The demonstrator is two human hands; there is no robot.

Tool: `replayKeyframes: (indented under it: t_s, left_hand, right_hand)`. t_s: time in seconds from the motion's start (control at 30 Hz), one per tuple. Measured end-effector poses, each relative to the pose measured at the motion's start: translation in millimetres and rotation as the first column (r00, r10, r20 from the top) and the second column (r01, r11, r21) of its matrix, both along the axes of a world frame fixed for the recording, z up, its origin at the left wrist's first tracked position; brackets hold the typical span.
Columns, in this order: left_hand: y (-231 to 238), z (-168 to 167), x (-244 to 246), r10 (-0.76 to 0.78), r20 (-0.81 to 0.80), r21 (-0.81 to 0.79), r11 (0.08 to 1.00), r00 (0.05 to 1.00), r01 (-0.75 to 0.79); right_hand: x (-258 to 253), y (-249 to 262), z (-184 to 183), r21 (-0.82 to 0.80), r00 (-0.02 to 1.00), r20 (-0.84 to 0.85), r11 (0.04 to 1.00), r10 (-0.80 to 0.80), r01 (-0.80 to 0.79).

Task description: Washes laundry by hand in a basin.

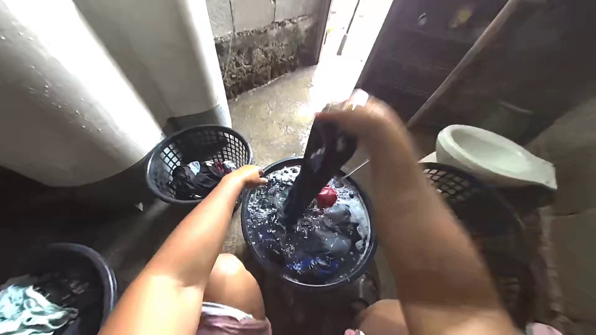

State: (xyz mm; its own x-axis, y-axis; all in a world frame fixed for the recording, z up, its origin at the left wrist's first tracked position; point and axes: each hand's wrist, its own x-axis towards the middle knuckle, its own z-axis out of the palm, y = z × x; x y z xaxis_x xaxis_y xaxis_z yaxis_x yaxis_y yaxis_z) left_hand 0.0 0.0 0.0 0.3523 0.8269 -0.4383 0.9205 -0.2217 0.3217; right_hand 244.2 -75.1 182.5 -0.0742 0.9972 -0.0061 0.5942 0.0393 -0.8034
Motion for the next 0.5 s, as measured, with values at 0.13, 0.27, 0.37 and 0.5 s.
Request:
replayKeyframes:
  t_s: [0.13,0.27,0.37,0.5]
  left_hand:
    - [25.4,-70.1,25.9,-0.080,-0.035,-0.063,0.995,0.996,0.077]
    - [26.3,-169.6,64.5,-0.205,0.007,-0.265,0.943,0.979,0.199]
    - [13.5,-203.1,91.6,-0.206,-0.073,-0.408,0.899,0.976,0.159]
    - [0.3,-224.5,104.0,-0.161,-0.204,-0.439,0.897,0.966,0.056]
  right_hand:
    - [7.3,54.4,-233.4,-0.371,0.983,0.165,0.928,0.079,-0.012]
    - [13.3,50.0,-384.4,-0.557,0.991,0.135,0.827,-0.003,0.079]
    - [18.7,40.6,-419.0,-0.687,0.988,0.142,0.713,-0.062,0.144]
    - [26.6,28.7,-421.4,-0.776,0.963,0.190,0.630,0.189,0.030]
